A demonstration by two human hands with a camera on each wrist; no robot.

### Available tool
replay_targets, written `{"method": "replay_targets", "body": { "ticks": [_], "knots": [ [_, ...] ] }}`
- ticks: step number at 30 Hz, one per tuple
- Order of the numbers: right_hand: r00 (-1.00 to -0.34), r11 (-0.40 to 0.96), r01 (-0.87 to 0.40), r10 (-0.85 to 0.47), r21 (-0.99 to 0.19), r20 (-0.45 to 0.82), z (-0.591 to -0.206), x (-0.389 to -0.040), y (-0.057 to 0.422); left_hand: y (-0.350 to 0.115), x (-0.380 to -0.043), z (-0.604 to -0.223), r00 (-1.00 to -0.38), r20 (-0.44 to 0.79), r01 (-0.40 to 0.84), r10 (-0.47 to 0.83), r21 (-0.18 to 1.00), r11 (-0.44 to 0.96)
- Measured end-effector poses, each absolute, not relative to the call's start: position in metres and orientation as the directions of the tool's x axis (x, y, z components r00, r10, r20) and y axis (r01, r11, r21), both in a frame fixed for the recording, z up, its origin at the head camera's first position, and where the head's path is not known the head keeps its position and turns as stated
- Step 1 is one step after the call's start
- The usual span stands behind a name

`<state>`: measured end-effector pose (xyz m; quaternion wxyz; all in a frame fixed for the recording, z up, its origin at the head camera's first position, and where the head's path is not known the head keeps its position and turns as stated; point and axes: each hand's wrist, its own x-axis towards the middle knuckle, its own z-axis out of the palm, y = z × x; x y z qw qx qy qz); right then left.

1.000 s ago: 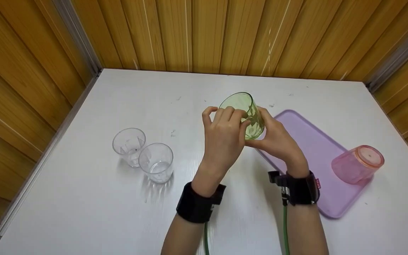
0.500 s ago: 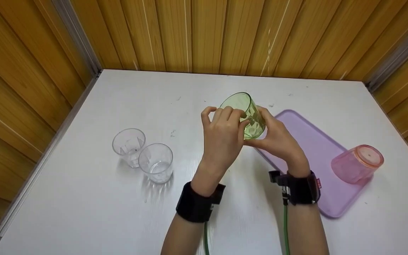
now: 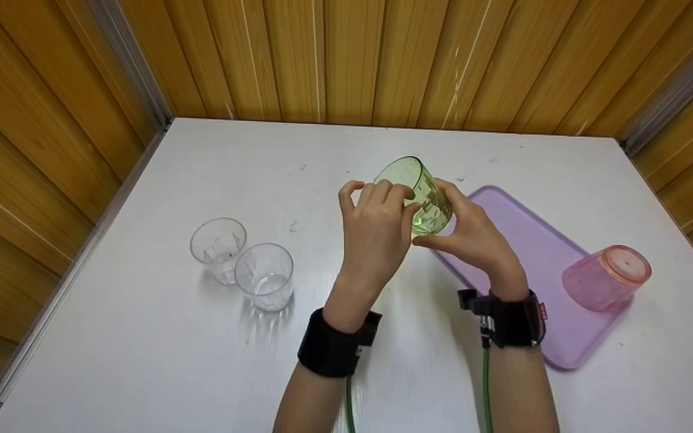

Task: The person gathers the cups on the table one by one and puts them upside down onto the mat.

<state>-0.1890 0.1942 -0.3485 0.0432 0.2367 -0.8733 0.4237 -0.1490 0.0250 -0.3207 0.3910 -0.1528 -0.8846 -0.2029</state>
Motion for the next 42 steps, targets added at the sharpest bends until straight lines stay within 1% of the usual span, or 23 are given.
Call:
{"method": "replay_targets", "body": {
  "ticks": [16,29,38,42],
  "knots": [
    [-0.880,0.540,-0.458,-0.388,-0.706,0.274,-0.3488,-0.1910,0.1956,0.0240,-0.1489,-0.3207,-0.653,0.750,0.423,0.105,0.247,0.872],
    [-0.885,0.557,-0.453,-0.379,-0.696,0.271,-0.3494,-0.1913,0.1952,0.0231,-0.1488,-0.3205,-0.669,0.736,0.417,0.104,0.256,0.872],
    [-0.888,0.537,-0.442,-0.376,-0.718,0.265,-0.3501,-0.1908,0.1952,0.0239,-0.1489,-0.3212,-0.676,0.729,0.413,0.109,0.252,0.875],
    [-0.891,0.538,-0.433,-0.375,-0.723,0.255,-0.3445,-0.1867,0.1923,0.0240,-0.1490,-0.3208,-0.677,0.727,0.407,0.109,0.247,0.879]
  ]
}}
